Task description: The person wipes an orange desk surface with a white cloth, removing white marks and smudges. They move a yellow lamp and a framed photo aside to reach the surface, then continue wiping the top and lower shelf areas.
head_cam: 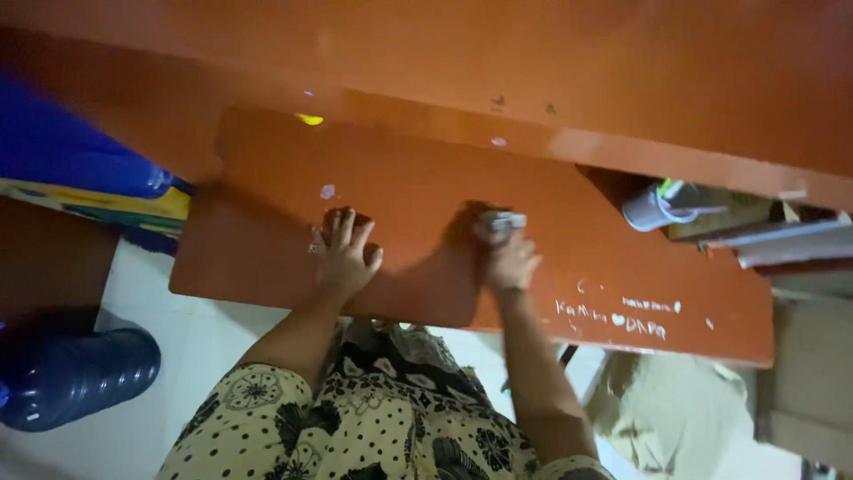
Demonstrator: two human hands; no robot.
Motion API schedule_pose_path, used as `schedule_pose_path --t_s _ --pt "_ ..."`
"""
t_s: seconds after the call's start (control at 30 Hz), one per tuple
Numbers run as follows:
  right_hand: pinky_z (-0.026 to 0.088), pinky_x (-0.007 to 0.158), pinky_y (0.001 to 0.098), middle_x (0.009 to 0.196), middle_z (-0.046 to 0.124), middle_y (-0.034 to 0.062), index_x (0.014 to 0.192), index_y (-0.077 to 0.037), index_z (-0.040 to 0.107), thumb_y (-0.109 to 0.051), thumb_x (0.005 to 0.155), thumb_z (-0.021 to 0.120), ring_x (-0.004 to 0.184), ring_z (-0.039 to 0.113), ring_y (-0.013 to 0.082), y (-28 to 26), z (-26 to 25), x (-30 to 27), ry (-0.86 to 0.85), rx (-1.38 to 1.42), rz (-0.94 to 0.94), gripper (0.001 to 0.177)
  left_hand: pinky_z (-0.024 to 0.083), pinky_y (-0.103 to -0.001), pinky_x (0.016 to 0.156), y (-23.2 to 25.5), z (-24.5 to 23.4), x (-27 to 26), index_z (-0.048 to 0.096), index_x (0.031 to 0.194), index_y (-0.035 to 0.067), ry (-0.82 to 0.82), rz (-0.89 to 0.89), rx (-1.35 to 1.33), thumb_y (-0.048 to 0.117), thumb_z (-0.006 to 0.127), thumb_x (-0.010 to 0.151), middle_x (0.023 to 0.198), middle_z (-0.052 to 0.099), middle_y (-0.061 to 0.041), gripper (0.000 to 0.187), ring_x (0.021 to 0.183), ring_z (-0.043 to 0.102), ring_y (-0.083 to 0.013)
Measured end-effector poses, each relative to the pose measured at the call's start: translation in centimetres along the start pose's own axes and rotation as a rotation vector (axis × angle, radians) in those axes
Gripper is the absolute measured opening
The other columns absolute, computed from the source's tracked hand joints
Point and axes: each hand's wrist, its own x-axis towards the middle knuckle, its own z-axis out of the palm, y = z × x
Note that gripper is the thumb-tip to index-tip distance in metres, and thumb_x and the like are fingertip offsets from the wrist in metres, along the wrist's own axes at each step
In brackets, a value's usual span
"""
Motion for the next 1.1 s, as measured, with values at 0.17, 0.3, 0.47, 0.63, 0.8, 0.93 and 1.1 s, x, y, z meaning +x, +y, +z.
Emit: schedule_pose_path --t_s 0.17,0.3,0.47,0.63,0.8,0.93,1.1 --pt "0.048 0.095 0.0596 0.146 0.046 0.0147 0.150 -0.020 0.045 -0.040 0.087 0.068 0.125 0.052 0.0435 15.8 -6.9 -2.4 -0.180 0.217 0.561 0.069 0.003 -0.076 0.118 0.1 -0.5 0.2 0.045 0.152 0.023 -0.020 0.021 -0.013 0.053 0.054 0.095 0.168 0.020 -0.016 0.065 0.156 0.014 -0.0389" --pt "0.039 0.102 0.0632 0.160 0.024 0.0194 0.157 -0.041 0.038 -0.056 0.091 0.072 0.131 0.039 0.0518 23.2 -4.5 -7.8 -0.167 0.197 0.701 0.076 0.002 -0.075 0.118 0.6 -1.3 -0.2 0.043 0.153 0.024 -0.019 0.007 0.061 0.054 0.054 0.093 0.168 0.020 -0.016 0.068 0.157 0.012 -0.0392" --pt "0.045 0.097 0.0603 0.163 0.025 0.0192 0.156 -0.037 0.039 -0.046 0.087 0.074 0.129 0.043 0.0474 17.8 -4.3 -10.8 -0.187 0.084 0.652 0.077 -0.001 -0.073 0.116 0.4 -0.6 0.1 0.041 0.153 0.022 -0.031 -0.001 0.047 0.055 0.052 0.093 0.167 0.018 -0.017 0.070 0.156 0.008 -0.0375" --pt "0.045 0.101 0.0595 0.150 0.039 0.0233 0.158 0.009 0.031 -0.018 0.082 0.065 0.118 0.050 0.0462 7.1 0.1 -14.8 0.026 0.177 0.304 0.088 -0.003 -0.073 0.118 1.1 -1.7 0.1 0.041 0.154 0.023 -0.063 -0.014 0.035 0.055 0.051 0.094 0.169 0.017 -0.015 0.069 0.158 0.006 -0.0352" --pt "0.042 0.097 0.0602 0.148 0.040 0.0243 0.137 -0.025 0.051 -0.019 0.089 0.052 0.121 0.047 0.0418 -4.0 -9.2 -18.1 -0.284 0.079 -0.462 0.048 -0.003 -0.072 0.117 0.9 -1.3 0.1 0.038 0.154 0.022 -0.071 -0.026 0.043 0.056 0.049 0.094 0.169 0.015 -0.014 0.070 0.157 0.004 -0.0359" --pt "0.042 0.094 0.0623 0.136 0.045 0.0248 0.140 -0.025 0.055 -0.011 0.084 0.050 0.119 0.047 0.0410 -1.1 -9.0 -17.9 -0.270 0.078 -0.518 0.057 -0.006 -0.072 0.116 0.3 -0.3 0.3 0.036 0.155 0.022 -0.049 0.023 0.045 0.057 0.047 0.094 0.167 0.014 -0.015 0.072 0.154 0.003 -0.0359" --pt "0.047 0.102 0.0544 0.138 0.051 0.0153 0.145 -0.028 0.051 -0.022 0.096 0.053 0.125 0.054 0.0364 9.1 -6.0 -17.7 -0.336 -0.009 0.098 0.049 -0.006 -0.072 0.118 0.8 -1.6 0.1 0.036 0.155 0.022 -0.100 -0.019 0.063 0.058 0.046 0.095 0.170 0.013 -0.014 0.070 0.157 0.002 -0.0338"
